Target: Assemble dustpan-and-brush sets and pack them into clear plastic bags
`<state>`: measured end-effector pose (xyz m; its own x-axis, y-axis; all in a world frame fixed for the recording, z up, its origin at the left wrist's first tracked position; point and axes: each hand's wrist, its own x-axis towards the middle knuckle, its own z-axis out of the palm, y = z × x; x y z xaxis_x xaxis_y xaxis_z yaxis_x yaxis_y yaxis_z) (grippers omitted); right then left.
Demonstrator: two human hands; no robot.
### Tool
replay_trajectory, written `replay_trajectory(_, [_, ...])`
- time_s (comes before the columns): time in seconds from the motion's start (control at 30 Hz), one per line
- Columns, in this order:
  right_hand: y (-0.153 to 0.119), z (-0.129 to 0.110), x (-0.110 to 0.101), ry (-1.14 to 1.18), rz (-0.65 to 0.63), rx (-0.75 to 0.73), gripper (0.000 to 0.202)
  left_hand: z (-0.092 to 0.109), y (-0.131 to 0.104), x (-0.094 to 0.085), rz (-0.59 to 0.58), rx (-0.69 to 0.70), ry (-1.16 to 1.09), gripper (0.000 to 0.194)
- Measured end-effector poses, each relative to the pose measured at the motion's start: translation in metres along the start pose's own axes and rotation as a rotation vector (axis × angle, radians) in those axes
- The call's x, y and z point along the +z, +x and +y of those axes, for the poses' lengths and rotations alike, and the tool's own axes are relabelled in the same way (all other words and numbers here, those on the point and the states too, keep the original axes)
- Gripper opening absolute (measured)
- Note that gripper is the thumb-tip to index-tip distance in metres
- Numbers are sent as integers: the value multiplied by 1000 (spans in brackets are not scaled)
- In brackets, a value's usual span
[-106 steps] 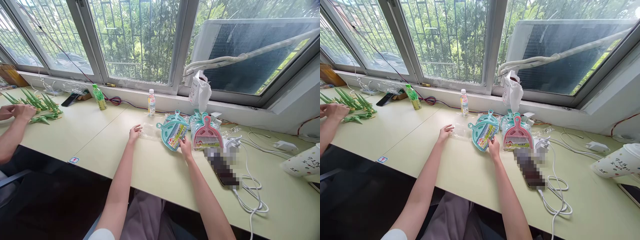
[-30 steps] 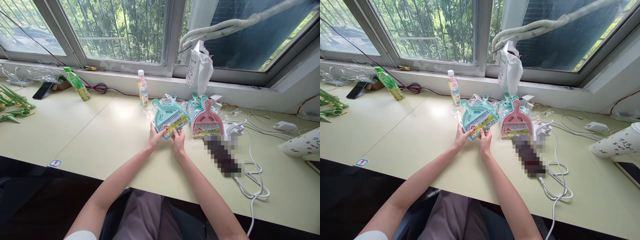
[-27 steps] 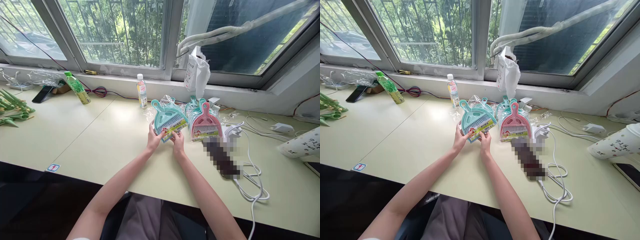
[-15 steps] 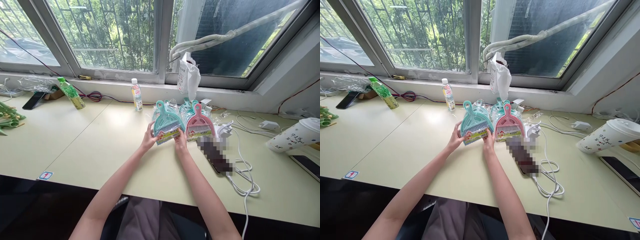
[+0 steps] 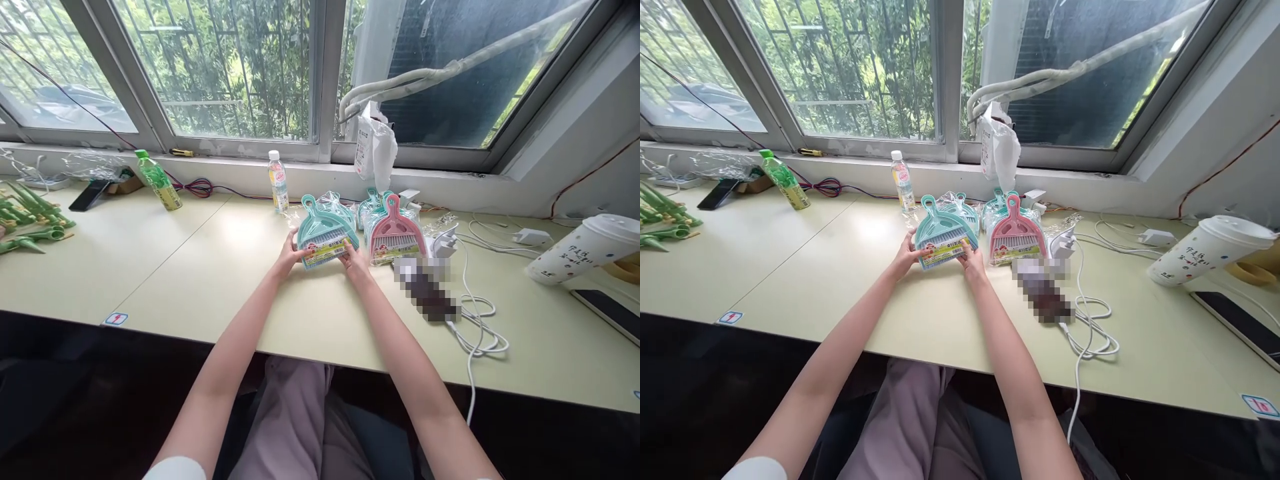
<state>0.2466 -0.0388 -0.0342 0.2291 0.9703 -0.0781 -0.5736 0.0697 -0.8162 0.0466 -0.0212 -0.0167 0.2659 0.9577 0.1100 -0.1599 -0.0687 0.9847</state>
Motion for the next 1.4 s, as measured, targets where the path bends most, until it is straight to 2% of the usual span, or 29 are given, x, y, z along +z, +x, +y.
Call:
replay_trajectory(0.1, [-6, 1, 5, -57, -64, -1, 31, 2, -5, -9, -19, -22, -48, 96])
replay_trajectory(0.2, [-10, 3, 10, -80, -1, -78, 29, 1, -9, -14, -95, -39, -59, 92])
replay_trajectory(0.3, [-13, 2, 11, -64, 27, -150, 29, 0, -7, -13, -167, -21, -95, 74])
replay_trajectory(0.4, [-14, 0, 11, -58, 30, -167, 30, -2, -4, -8, -177, -72, -134, 59])
replay_trajectory(0.5, [-13, 0, 10, -64, 58, -153, 31, -3, -1, -5, -171, -97, -101, 60])
replay_trajectory(0.73, [-7, -2, 5, -34, 86, -142, 32, -7, -5, -7, -261, -144, -26, 68])
replay_trajectory(0.87, [-11, -3, 9, -2, 104, -120, 32, -4, -4, -11, -245, -168, -71, 59])
replay_trajectory(1.0, [-15, -4, 13, 24, 95, -182, 33, 1, -2, -9, -179, -129, -108, 48])
replay_trajectory(1.1, [-16, -4, 13, -1, 95, -206, 33, 4, -4, -5, -197, -118, -95, 51])
replay_trajectory(1.3, [-11, -4, 9, 9, 108, -94, 23, 7, -8, 2, -206, -82, -72, 51])
replay_trajectory(1.4, [-13, -3, 9, -2, 35, -89, 28, 7, -9, 4, -193, -73, -71, 53])
